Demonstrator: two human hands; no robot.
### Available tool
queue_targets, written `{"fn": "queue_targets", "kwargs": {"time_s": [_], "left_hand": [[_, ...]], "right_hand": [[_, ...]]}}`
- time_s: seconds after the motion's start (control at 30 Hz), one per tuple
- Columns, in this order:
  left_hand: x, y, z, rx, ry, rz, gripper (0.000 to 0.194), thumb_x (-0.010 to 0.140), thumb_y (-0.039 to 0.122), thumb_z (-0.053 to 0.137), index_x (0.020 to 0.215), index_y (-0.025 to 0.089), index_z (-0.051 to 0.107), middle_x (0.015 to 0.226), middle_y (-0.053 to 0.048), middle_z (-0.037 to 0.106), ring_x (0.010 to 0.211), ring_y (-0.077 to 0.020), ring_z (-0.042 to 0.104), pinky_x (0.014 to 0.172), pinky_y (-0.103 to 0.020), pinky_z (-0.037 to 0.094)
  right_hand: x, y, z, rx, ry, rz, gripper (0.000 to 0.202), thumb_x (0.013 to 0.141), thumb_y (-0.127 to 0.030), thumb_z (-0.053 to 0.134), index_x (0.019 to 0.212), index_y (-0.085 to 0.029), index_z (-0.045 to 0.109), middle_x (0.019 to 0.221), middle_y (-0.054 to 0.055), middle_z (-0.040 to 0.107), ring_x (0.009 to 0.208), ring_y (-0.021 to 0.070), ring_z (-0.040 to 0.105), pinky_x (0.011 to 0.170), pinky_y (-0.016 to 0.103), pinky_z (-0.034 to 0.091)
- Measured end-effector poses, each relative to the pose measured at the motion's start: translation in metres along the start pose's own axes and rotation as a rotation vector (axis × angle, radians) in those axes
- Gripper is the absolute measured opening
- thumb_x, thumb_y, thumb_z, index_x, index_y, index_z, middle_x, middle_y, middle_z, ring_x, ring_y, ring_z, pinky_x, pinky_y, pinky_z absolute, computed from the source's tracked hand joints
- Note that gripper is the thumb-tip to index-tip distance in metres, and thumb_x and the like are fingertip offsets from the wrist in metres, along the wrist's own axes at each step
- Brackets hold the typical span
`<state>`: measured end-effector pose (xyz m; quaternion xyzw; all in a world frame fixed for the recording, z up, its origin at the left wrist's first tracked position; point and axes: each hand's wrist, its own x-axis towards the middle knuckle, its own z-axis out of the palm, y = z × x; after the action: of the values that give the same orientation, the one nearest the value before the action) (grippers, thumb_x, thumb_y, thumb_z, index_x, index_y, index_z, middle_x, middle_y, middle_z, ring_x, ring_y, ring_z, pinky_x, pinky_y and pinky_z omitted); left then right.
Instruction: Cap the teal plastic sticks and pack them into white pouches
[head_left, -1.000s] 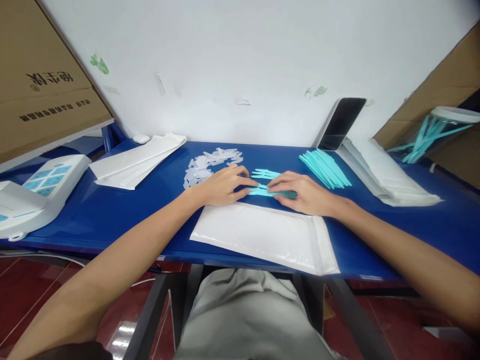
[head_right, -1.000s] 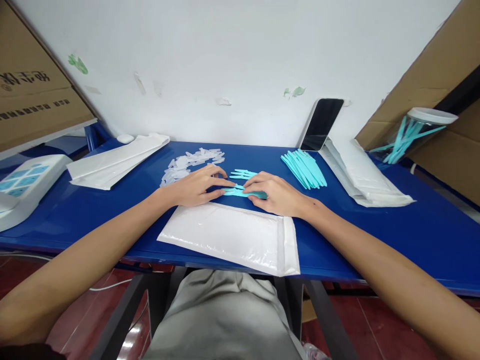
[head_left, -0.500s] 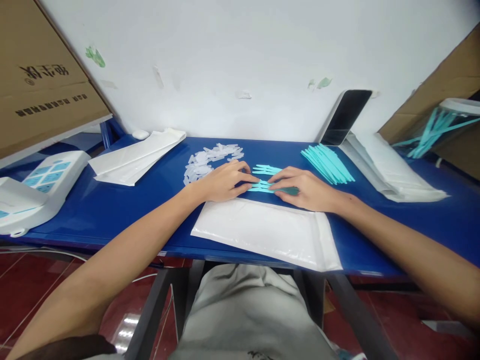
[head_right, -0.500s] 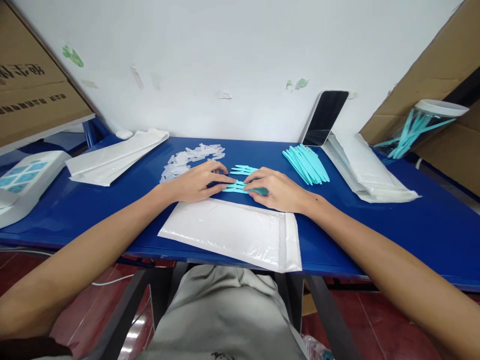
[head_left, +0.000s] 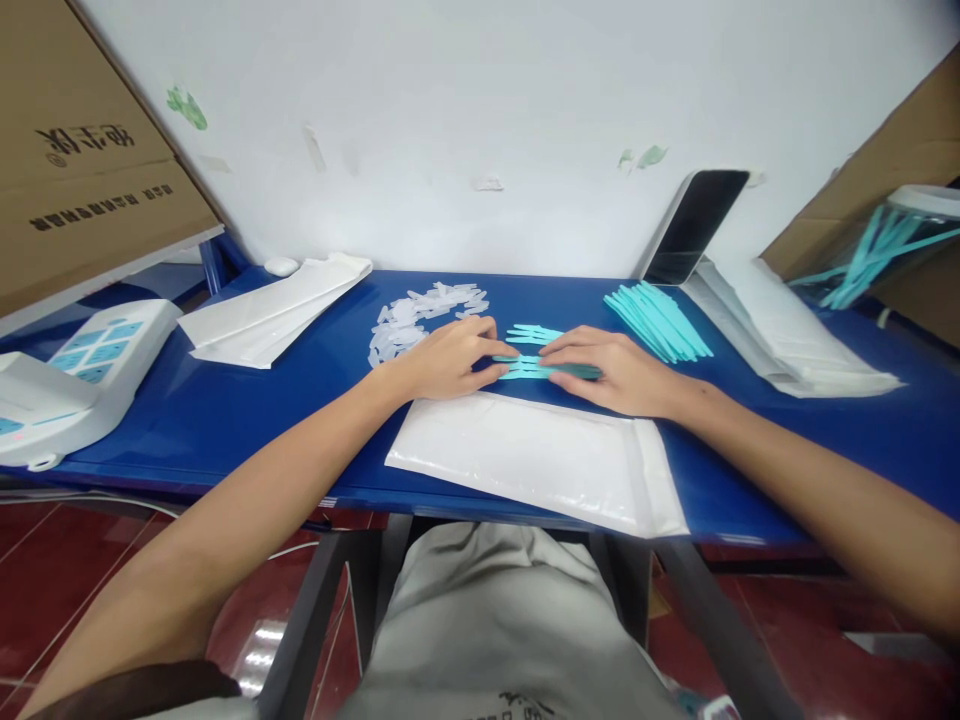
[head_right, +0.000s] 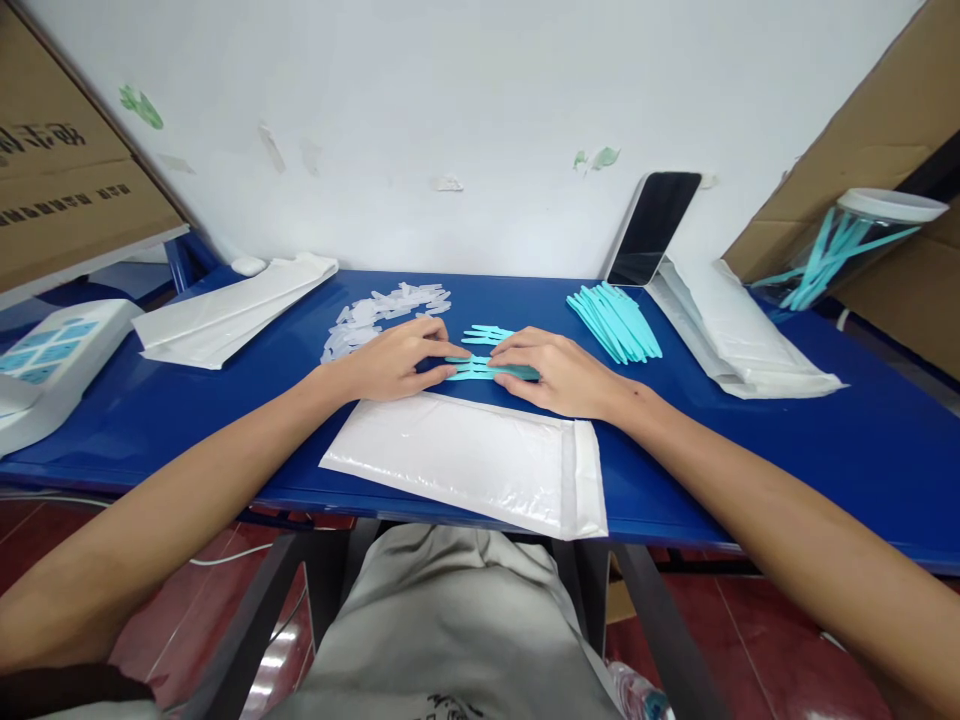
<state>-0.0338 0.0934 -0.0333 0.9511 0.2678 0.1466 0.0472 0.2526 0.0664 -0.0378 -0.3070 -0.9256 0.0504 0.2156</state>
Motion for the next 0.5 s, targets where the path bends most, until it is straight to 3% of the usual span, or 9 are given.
{"fn": "queue_targets", "kwargs": {"time_s": [0.23,0.37,0.5], "left_hand": [[0.0009,0.0002,-0.0013,0.009,0.006,-0.011,0.048,0.108,0.044,0.040,0.134,0.018,0.070,0.113,-0.013,0.063,0.102,-0.0258,0.059,0.092,-0.038,0.046],[0.0017,-0.0007,-0.0013,0.042,0.010,-0.027,0.044,0.105,0.032,0.039,0.129,0.016,0.072,0.111,-0.013,0.064,0.101,-0.0267,0.059,0.094,-0.042,0.044],[0.0009,-0.0024,0.0009,0.060,0.038,-0.054,0.045,0.103,0.030,0.040,0.132,0.015,0.071,0.116,-0.015,0.064,0.105,-0.0279,0.058,0.096,-0.043,0.045]], "right_hand": [[0.0000,0.0020,-0.0029,-0.098,-0.021,0.105,0.041,0.105,-0.039,0.049,0.127,-0.017,0.076,0.127,0.016,0.075,0.119,0.0354,0.068,0.099,0.053,0.056],[0.0019,0.0019,-0.0029,-0.120,-0.042,0.084,0.040,0.106,-0.036,0.047,0.122,-0.015,0.077,0.121,0.016,0.078,0.110,0.0343,0.072,0.096,0.052,0.057],[0.0029,0.0010,-0.0020,-0.112,-0.035,0.024,0.035,0.105,-0.033,0.049,0.118,-0.018,0.078,0.121,0.014,0.079,0.109,0.0318,0.073,0.096,0.049,0.057]]}}
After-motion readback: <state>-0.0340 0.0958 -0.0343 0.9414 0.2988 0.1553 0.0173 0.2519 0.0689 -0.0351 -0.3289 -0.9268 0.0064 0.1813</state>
